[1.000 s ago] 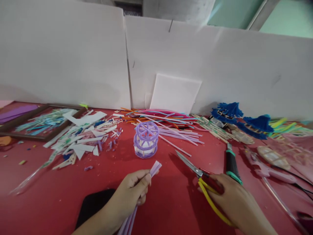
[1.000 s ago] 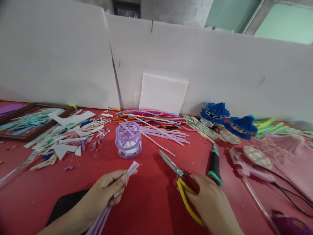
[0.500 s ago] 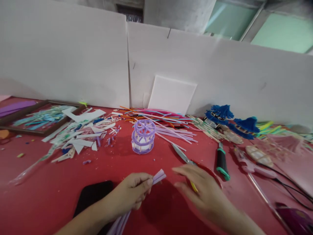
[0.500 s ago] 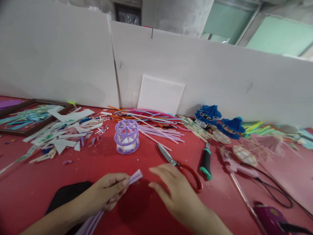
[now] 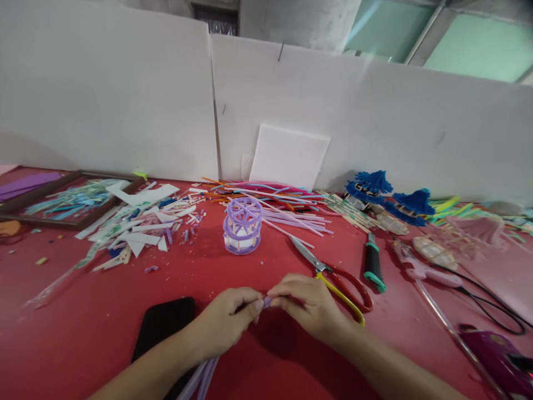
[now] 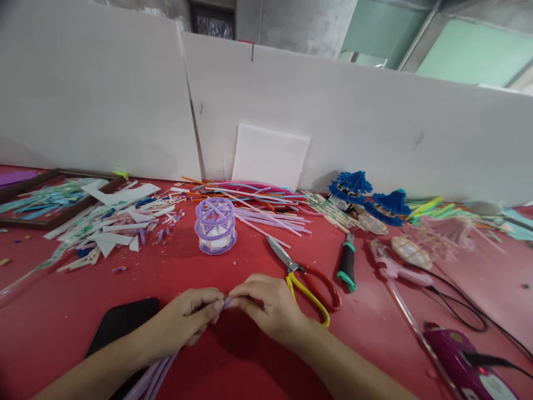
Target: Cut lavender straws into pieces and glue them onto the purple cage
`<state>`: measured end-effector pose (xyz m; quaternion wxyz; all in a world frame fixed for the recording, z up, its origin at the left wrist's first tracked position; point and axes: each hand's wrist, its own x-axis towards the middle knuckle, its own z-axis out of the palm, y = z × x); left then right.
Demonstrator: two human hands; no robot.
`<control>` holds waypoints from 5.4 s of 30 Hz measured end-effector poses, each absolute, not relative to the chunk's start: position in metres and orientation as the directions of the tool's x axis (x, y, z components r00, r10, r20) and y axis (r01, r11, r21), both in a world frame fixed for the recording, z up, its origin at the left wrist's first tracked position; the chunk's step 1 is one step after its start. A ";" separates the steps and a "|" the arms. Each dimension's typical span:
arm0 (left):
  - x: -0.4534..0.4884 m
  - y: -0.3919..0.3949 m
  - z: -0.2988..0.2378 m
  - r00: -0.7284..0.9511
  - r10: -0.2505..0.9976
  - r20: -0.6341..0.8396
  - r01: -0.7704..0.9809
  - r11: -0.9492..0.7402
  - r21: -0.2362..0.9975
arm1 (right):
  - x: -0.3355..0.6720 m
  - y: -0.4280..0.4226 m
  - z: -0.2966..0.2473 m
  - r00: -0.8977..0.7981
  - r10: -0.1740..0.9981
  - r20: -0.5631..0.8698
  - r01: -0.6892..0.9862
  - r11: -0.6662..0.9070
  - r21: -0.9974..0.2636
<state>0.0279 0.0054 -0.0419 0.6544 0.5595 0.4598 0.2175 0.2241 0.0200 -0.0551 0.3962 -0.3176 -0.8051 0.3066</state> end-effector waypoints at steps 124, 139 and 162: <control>0.038 -0.007 -0.039 0.443 0.862 -0.245 0.186 0.179 0.966 | 0.190 0.003 -0.055 -0.259 0.957 -0.134 -0.314 -0.214 -0.925; 0.032 -0.002 -0.043 0.517 0.799 -0.307 0.200 0.236 0.951 | 0.220 0.013 -0.051 -0.490 0.646 0.585 0.262 0.749 -0.608; 0.034 0.004 -0.046 0.418 0.850 -0.322 -0.040 0.371 0.928 | 0.368 0.086 -0.066 0.359 0.772 0.525 0.897 -0.129 -0.423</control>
